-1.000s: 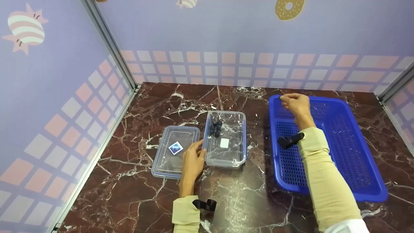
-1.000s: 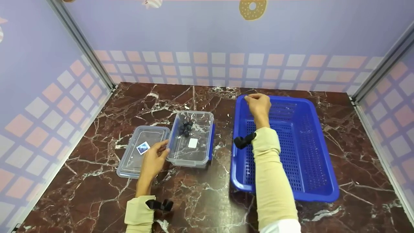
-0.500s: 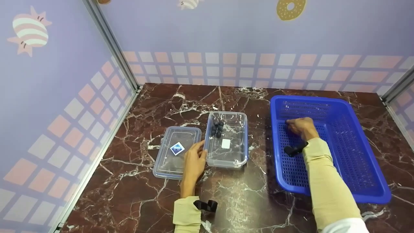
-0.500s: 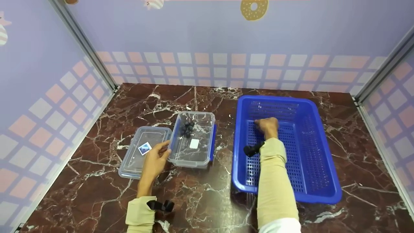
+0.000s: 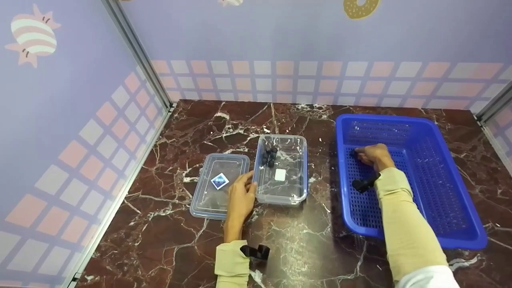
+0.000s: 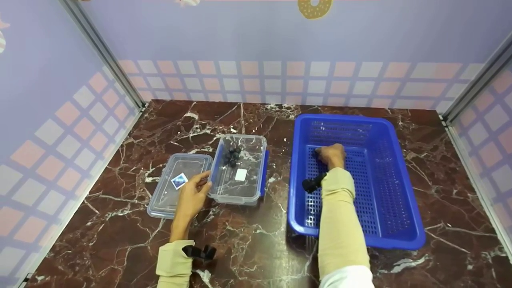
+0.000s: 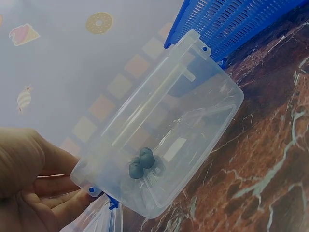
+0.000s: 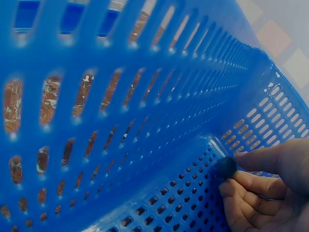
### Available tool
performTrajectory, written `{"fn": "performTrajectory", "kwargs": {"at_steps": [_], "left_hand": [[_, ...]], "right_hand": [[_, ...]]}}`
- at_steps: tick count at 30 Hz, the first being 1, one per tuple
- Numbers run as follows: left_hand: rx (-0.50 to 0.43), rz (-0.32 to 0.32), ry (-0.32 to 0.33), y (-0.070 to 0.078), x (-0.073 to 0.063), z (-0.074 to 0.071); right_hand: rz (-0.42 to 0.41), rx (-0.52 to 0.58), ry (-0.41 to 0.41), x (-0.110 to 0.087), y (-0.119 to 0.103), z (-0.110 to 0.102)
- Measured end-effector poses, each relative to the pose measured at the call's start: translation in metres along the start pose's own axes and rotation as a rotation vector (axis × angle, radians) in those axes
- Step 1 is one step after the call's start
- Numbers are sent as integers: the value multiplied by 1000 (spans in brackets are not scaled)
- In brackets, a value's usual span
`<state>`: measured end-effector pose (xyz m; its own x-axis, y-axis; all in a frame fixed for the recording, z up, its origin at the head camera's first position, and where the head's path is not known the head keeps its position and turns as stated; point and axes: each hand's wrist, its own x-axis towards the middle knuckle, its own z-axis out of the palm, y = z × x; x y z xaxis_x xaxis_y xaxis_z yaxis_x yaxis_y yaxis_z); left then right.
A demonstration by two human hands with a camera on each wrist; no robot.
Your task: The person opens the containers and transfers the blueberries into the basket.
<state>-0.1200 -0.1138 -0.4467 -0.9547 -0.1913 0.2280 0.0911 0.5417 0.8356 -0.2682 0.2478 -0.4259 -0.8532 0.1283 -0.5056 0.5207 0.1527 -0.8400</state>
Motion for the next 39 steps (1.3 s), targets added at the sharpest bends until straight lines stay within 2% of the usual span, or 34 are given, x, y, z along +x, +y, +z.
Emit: {"fn": "performTrajectory", "kwargs": {"at_steps": [10,21,30,39], "left_hand": [[-13,4,-1,0,0,-1],[30,24,15,1,-1,-2],[11,-2,3,2,-1,0],[15,-4,5,0,-1,0]], "right_hand": [[-39,-62,19,-4,-12,-3],[-231,-115,68,-24,-57,6],[-387,-113,39,-45,-91,41],[-466,-281,-41,-55,-96,90]]}}
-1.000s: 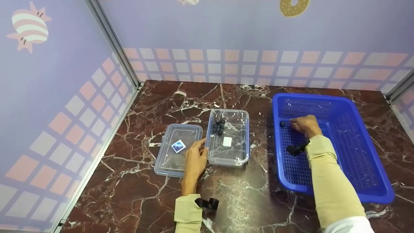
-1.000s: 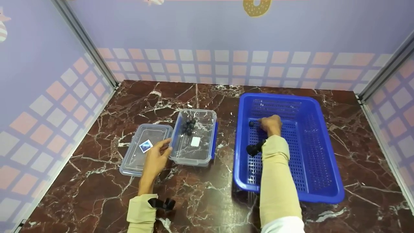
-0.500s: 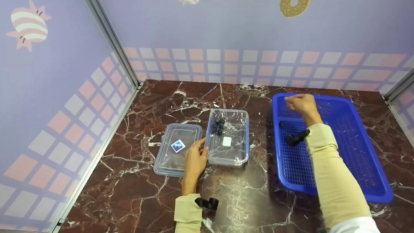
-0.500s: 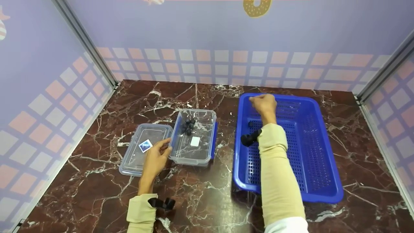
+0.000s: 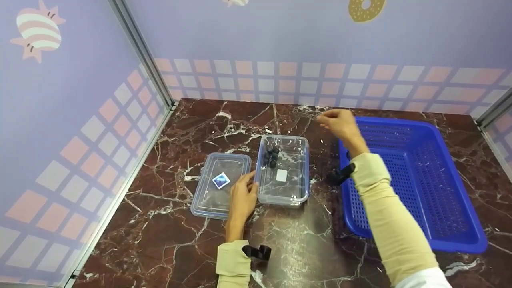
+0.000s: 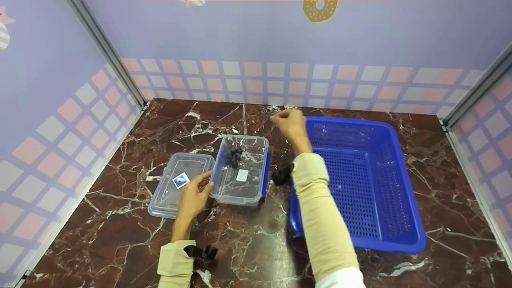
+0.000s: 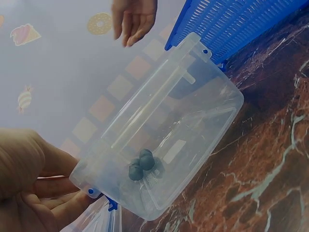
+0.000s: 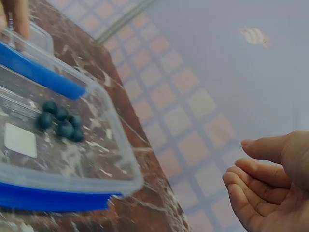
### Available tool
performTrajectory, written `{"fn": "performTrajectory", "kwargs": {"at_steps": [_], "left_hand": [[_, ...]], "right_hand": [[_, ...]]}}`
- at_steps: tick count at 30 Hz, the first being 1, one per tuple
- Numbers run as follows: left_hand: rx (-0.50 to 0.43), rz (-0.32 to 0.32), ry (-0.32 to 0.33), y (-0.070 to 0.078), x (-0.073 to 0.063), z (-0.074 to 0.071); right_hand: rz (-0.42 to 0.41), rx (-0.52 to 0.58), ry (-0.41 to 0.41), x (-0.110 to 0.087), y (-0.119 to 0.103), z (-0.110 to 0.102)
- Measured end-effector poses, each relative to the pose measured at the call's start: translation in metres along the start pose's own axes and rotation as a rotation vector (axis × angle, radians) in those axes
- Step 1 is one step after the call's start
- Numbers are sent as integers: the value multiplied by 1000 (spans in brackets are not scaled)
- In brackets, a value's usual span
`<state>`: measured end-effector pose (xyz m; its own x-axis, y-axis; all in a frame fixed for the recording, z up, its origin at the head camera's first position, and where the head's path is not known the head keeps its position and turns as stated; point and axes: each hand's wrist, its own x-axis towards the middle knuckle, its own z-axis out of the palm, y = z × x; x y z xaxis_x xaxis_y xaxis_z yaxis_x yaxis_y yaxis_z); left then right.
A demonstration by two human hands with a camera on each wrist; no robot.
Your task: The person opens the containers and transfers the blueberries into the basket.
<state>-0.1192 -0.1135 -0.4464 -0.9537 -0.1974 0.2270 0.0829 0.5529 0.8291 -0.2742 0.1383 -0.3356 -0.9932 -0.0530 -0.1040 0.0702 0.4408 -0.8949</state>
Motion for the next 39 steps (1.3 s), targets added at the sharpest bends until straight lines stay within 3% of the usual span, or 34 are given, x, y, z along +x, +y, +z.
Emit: {"fn": "performTrajectory", "kwargs": {"at_steps": [9,18,25,32,39], "left_hand": [[-5,39,14,0,-1,-1],[-28,34,6,0,-2,-1],[-31,40,3,0,-1,-1],[-19,52,2,-1,-1,-1],[0,48,-1,1,-1,-2]], "right_hand": [[-64,-143,0,1,0,39],[-115,-253,-119,1,1,72],[-189,-361,-138,1,5,94],[-187,-451,-184,1,12,109],[-227,-382,-216,0,21,123]]}}
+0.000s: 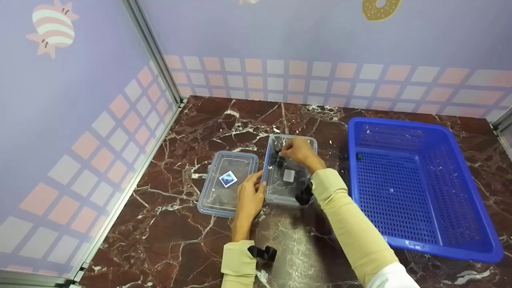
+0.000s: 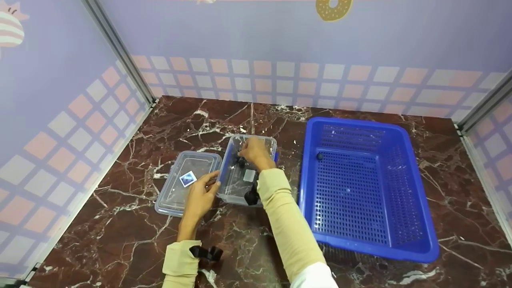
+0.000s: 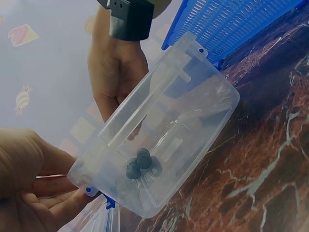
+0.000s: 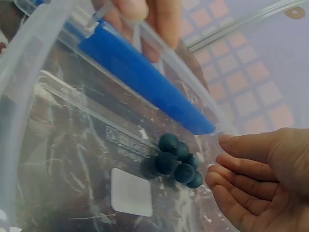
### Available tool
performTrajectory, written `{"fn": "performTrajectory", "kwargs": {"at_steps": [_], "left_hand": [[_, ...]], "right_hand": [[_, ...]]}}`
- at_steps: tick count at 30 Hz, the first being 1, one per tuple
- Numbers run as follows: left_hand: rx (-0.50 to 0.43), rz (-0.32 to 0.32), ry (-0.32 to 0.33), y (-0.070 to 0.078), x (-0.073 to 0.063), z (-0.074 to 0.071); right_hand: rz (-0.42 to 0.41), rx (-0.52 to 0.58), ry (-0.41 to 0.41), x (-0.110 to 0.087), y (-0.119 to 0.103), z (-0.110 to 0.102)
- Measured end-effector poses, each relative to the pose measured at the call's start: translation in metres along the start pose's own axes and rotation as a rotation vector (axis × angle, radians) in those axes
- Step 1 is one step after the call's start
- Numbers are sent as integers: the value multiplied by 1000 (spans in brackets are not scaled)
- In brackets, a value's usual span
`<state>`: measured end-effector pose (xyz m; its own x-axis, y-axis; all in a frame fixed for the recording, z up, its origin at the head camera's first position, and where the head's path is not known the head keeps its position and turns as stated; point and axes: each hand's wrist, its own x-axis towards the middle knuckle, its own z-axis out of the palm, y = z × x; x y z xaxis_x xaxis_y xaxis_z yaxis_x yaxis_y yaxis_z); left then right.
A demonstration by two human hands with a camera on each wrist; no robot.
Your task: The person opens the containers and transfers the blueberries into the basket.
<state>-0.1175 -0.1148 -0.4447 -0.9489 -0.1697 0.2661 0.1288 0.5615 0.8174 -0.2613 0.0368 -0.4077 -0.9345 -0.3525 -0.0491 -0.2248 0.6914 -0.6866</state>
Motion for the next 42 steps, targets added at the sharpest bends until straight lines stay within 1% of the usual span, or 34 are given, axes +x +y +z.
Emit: {"fn": "performTrajectory", "kwargs": {"at_steps": [2,6,11,17,25,30,36,42], "left_hand": [[-2,-1,3,1,0,0],[-4,3,11,0,0,0],[-13,-1,18,1,0,0],[-16,-3,23,0,0,0],[-10,0,20,0,0,1],[18,-12,13,0,0,1],[13,-6,13,0,0,2],[26,-9,20,-2,0,3]], "right_hand": [[-11,-17,-1,-1,1,3],[-8,-55,-17,-1,3,7],[12,-74,-34,0,5,11],[52,-78,-55,0,7,14],[43,-95,-42,1,9,18],[55,-94,-46,0,11,20],[78,-69,-55,1,12,21],[57,-87,-44,1,12,23]]}}
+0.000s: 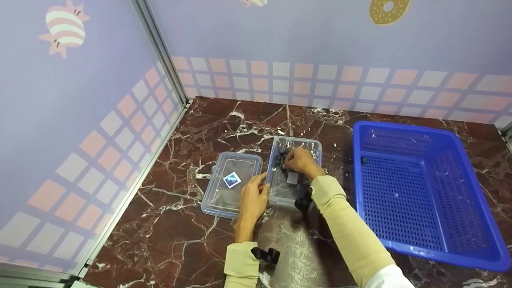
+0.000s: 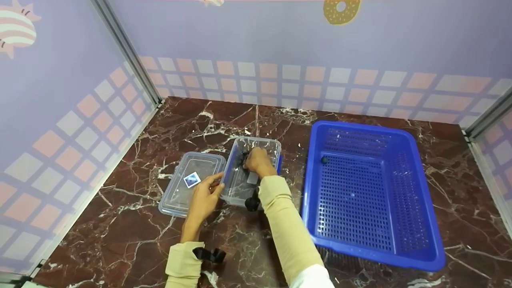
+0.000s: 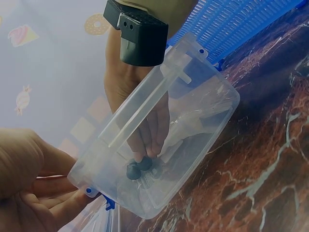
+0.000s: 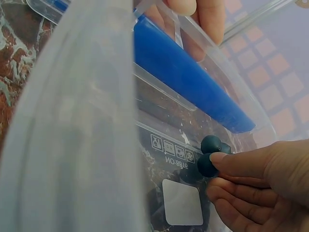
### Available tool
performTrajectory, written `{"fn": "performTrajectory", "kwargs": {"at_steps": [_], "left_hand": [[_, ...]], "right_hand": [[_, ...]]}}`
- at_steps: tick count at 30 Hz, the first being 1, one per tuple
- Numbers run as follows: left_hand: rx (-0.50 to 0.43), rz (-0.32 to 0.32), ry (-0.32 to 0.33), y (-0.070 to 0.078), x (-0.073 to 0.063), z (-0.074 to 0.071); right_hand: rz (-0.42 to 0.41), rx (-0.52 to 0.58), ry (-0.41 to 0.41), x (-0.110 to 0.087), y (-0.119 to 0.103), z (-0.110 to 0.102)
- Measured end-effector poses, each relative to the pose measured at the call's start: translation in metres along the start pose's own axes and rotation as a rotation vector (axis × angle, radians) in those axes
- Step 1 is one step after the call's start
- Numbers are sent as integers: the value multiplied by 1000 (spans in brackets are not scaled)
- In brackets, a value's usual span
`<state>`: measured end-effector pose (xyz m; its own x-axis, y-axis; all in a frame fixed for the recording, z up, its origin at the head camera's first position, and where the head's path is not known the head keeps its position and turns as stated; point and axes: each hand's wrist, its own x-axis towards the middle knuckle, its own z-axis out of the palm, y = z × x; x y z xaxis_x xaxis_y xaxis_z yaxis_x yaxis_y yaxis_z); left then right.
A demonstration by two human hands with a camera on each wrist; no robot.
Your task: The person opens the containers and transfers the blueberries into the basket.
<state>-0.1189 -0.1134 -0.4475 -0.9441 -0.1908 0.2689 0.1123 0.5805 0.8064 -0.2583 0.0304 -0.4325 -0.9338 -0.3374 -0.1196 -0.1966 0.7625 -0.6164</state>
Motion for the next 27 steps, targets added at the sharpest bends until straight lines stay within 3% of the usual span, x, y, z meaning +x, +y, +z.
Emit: {"fn": "performTrajectory", "kwargs": {"at_steps": [17,27], "left_hand": [[-20,18,-12,1,-1,-2],[-14,13,-8,2,0,-2]], "right_hand": [[10,-19,-1,-1,-2,-1],[2,37,17,-3,-7,-10]]}}
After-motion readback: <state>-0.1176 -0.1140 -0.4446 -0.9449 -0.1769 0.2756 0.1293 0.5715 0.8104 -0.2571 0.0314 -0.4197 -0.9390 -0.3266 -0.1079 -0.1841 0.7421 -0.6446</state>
